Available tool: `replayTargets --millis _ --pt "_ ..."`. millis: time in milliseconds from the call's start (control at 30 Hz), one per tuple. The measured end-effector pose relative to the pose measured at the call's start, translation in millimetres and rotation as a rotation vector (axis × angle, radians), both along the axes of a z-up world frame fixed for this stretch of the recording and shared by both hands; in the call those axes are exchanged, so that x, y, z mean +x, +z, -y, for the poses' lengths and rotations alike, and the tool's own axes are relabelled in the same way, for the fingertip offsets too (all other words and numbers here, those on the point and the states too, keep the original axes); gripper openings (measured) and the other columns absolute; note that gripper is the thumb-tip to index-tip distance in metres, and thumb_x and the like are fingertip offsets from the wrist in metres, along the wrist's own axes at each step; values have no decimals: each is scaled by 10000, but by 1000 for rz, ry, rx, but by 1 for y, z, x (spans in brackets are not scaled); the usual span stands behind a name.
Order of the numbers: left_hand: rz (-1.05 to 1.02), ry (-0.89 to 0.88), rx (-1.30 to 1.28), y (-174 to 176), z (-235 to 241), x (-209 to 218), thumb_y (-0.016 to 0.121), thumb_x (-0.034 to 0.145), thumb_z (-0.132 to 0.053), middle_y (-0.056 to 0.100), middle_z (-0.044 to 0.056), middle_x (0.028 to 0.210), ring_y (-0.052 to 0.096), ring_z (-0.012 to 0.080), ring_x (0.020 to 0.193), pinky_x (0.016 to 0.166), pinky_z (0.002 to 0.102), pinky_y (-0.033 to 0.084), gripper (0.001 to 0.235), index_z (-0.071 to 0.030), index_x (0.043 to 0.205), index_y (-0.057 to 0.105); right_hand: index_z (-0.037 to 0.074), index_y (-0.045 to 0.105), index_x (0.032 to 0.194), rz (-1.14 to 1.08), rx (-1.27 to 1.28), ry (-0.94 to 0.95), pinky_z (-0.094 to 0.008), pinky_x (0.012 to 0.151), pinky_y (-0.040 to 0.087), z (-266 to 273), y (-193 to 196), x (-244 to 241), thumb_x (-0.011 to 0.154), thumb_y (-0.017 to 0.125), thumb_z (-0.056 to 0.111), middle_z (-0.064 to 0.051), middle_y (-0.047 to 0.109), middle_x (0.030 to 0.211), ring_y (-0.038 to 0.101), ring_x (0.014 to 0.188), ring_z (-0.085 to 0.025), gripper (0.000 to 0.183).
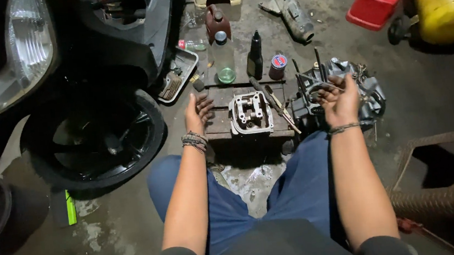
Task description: Using a T-handle wrench to work on a motorcycle engine cylinder head.
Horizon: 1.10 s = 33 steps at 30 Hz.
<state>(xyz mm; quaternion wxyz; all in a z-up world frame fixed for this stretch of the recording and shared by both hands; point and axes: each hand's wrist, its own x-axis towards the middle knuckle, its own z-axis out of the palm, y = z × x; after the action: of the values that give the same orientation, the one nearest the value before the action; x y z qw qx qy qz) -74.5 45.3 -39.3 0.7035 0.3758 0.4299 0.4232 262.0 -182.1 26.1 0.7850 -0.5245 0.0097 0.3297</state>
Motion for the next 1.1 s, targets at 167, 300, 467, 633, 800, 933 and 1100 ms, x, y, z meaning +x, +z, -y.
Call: replayTargets --millis 167,300,467,633,800,933,1100 --pt "123 -134 -84 27 24 -2 512 978 -659 751 121 1137 722 210 1015 787 270 536 647 -108 1269 684 196 692 968 34 -48 98 -298 620 639 -9 -12 2 992 478 653 -69 727 771 751 653 -171 505" --pt "154 -171 -108 11 21 -5 534 959 -690 757 133 1162 739 252 1052 832 315 562 663 -120 1256 696 155 677 982 54 -103 120 -305 567 646 -13 -16 -4 1021 452 619 -66 705 752 747 624 -180 517" --pt "142 -144 -161 -5 14 -1 529 963 -695 743 159 1195 724 298 1100 886 369 560 679 -109 1259 701 131 688 973 74 -126 156 -300 554 646 -18 -13 -5 1030 467 598 -35 666 747 740 617 -188 520" --pt "138 -172 -146 -1 18 2 567 926 -735 740 167 1213 719 298 1124 900 361 572 732 -109 1281 696 142 694 969 129 -165 200 -264 523 641 -18 0 -14 1012 459 626 -38 692 766 734 617 -159 539" --pt "99 -189 -144 1 20 3 549 914 -747 757 126 1177 729 255 1097 862 319 577 724 -134 1268 702 125 697 983 164 -166 212 -240 476 600 -21 0 -19 1009 507 609 -71 680 757 725 602 -172 520" --pt "87 -195 -146 -3 21 2 546 924 -746 760 117 1180 728 251 1109 859 314 580 701 -153 1263 706 108 685 1017 229 -179 259 -261 471 614 -21 -15 -15 1033 536 588 -107 703 790 735 609 -195 503" --pt "76 -200 -135 0 20 0 541 924 -758 752 113 1214 713 257 1145 881 338 571 725 -152 1291 696 75 689 1052 303 -186 292 -298 503 635 -27 -30 -12 1053 563 555 -146 716 819 741 630 -220 496"
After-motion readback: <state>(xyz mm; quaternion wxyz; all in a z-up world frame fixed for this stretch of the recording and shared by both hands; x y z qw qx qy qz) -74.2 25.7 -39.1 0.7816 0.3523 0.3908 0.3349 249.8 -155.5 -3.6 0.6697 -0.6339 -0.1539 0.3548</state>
